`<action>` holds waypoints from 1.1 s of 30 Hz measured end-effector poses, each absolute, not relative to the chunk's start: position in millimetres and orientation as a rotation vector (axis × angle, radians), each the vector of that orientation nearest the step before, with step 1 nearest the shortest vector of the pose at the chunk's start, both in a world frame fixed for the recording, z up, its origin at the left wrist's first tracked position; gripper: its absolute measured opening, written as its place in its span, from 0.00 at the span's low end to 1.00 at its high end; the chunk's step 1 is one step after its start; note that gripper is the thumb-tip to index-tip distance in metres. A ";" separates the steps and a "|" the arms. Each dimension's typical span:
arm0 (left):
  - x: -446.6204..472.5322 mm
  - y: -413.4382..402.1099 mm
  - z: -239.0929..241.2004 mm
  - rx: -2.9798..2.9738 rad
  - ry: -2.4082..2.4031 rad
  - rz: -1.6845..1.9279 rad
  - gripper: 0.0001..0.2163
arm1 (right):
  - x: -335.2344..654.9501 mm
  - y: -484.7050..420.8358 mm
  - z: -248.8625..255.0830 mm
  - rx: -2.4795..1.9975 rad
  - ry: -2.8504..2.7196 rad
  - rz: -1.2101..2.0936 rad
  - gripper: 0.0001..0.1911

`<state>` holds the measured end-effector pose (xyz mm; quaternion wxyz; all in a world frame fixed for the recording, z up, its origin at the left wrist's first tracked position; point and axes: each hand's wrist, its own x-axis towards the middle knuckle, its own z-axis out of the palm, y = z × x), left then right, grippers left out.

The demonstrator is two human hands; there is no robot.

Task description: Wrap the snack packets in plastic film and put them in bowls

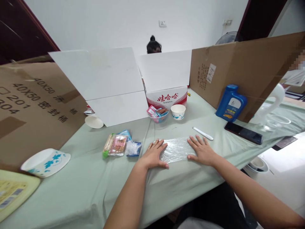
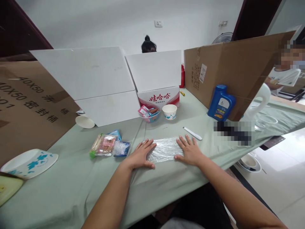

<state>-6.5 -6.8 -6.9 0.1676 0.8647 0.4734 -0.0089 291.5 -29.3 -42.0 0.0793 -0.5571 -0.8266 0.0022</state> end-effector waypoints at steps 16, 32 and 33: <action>-3.9 -30.2 24.2 2.412 1.229 0.096 0.06 | 343.4 -83.0 -37.2 -1.204 -2.338 0.265 0.12; -8.8 -10.3 13.7 2.123 1.595 0.429 0.06 | 332.2 -42.3 -27.3 -1.737 -1.904 0.236 0.10; -6.0 -7.2 10.3 2.106 1.655 0.449 0.06 | 329.3 -39.1 -27.2 -1.795 -1.914 0.182 0.10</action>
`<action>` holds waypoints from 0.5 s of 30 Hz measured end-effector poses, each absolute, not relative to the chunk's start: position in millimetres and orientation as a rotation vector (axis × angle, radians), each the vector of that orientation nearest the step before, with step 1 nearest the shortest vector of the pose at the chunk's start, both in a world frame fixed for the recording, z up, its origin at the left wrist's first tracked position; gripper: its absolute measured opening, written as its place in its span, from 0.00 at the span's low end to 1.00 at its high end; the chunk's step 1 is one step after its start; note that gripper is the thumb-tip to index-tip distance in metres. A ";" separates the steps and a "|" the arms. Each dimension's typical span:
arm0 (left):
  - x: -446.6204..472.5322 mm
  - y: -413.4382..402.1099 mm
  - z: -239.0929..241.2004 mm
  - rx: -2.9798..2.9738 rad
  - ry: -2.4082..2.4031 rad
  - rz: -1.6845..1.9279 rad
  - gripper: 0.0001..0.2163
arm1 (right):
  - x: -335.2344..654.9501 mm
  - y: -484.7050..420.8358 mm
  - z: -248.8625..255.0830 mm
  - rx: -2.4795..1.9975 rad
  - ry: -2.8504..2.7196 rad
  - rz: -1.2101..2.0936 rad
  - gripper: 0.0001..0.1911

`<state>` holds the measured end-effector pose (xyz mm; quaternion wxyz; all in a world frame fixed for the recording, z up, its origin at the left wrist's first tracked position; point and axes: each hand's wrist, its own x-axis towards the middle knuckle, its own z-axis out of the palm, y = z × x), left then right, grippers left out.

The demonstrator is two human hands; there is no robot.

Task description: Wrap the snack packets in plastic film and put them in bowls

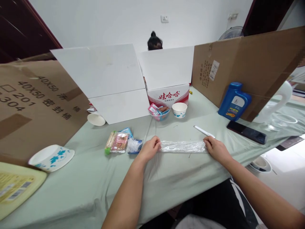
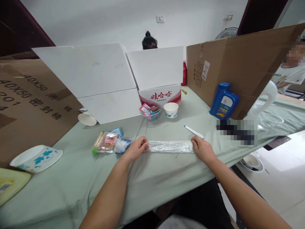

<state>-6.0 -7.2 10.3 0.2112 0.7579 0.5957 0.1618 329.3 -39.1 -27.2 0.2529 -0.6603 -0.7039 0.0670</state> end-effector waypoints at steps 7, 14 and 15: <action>13.9 0.9 -6.1 2.092 1.979 0.441 0.05 | 318.5 -33.9 -32.7 -2.047 -2.066 -0.094 0.11; 30.1 -18.0 0.8 2.470 1.940 0.719 0.11 | 298.7 -45.3 -18.5 -1.506 -2.178 -0.327 0.19; 33.6 -20.8 0.2 2.555 1.817 0.680 0.10 | 290.2 -47.0 -18.6 -1.415 -2.277 -0.298 0.23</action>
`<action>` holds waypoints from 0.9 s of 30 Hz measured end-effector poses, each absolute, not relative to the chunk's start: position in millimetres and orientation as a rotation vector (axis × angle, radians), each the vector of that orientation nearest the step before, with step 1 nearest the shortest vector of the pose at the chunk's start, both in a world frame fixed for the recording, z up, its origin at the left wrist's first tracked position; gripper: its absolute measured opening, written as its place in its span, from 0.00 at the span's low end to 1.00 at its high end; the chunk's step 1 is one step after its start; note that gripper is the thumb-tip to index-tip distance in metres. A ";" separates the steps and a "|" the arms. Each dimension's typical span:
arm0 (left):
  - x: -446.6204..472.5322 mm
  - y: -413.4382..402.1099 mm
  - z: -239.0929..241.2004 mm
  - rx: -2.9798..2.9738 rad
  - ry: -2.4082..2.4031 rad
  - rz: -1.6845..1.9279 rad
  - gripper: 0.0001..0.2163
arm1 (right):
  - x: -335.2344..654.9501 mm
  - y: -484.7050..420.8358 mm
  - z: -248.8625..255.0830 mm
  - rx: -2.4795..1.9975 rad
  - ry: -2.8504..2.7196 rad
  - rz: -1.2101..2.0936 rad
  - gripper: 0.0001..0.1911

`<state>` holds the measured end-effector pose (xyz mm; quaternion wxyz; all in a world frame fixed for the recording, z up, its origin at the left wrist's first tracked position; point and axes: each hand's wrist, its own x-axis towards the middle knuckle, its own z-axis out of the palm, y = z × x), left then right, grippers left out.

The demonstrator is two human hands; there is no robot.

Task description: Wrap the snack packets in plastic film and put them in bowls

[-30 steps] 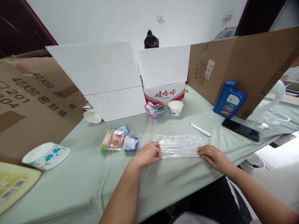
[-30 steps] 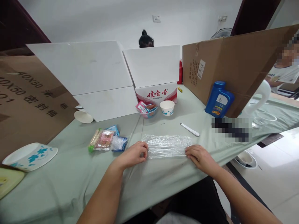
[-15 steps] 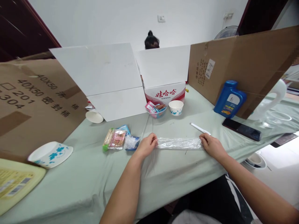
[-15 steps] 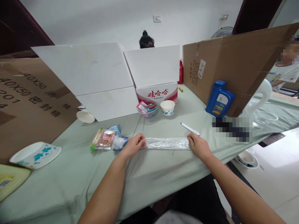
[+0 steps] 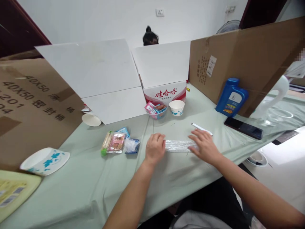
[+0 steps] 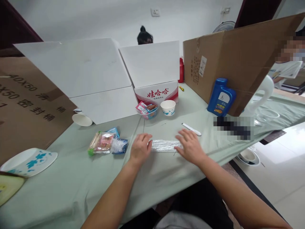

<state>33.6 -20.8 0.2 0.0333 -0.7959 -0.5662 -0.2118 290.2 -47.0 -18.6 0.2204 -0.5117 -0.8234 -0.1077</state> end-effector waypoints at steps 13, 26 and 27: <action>42.3 -30.0 -0.9 -2.680 -1.692 -0.253 0.10 | 362.8 -107.3 -47.5 -1.344 -2.366 -0.235 0.14; 48.5 -56.3 4.1 -3.593 -0.986 -0.157 0.24 | 291.4 -92.5 66.9 -0.798 -2.468 0.775 0.09; 45.4 -51.1 3.7 -3.647 -0.952 -0.151 0.24 | 287.2 -74.5 69.1 -0.845 -2.440 0.866 0.08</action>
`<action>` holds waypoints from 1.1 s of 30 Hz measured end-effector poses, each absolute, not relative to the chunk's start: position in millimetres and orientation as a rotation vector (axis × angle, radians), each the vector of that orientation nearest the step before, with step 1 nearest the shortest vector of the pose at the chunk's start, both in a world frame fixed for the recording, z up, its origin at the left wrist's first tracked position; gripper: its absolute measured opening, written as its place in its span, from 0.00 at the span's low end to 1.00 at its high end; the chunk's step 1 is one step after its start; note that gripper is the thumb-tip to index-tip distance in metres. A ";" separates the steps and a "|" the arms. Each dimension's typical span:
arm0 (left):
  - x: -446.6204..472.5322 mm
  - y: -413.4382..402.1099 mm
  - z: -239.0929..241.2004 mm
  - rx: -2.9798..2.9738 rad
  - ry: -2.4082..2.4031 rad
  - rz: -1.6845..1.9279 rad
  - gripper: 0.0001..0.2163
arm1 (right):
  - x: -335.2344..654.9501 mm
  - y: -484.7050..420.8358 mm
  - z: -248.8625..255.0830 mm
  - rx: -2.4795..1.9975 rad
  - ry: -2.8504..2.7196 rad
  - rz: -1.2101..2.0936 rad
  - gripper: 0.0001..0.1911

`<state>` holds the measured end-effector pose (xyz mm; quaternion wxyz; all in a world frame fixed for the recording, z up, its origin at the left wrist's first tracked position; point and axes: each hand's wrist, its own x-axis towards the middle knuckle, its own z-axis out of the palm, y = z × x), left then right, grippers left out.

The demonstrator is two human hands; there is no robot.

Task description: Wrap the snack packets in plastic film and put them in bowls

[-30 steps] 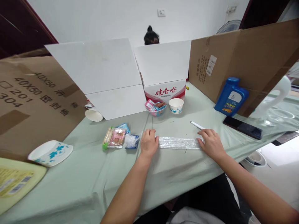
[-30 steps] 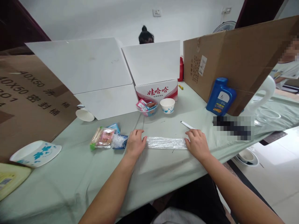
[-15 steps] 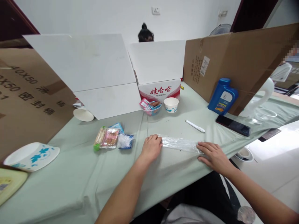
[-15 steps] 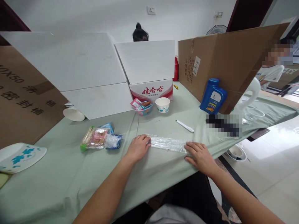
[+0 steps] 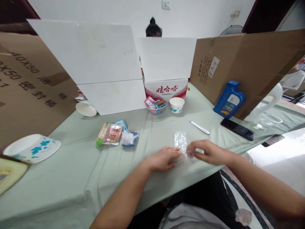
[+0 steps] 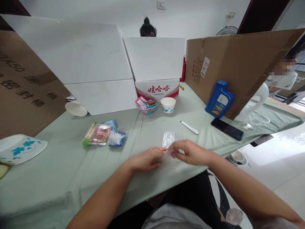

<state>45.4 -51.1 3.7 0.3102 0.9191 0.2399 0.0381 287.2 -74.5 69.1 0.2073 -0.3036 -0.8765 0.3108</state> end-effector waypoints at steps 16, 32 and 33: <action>37.2 -25.1 -15.3 2.243 0.622 0.265 0.21 | 250.2 4.1 -32.2 -1.709 -2.070 0.116 0.19; 39.6 -31.4 -5.7 1.806 0.911 0.601 0.32 | 255.1 16.0 -38.9 -1.585 -2.067 0.051 0.08; 40.0 -31.8 -5.7 1.763 0.929 0.628 0.34 | 255.0 16.3 -38.6 -1.598 -2.053 0.052 0.09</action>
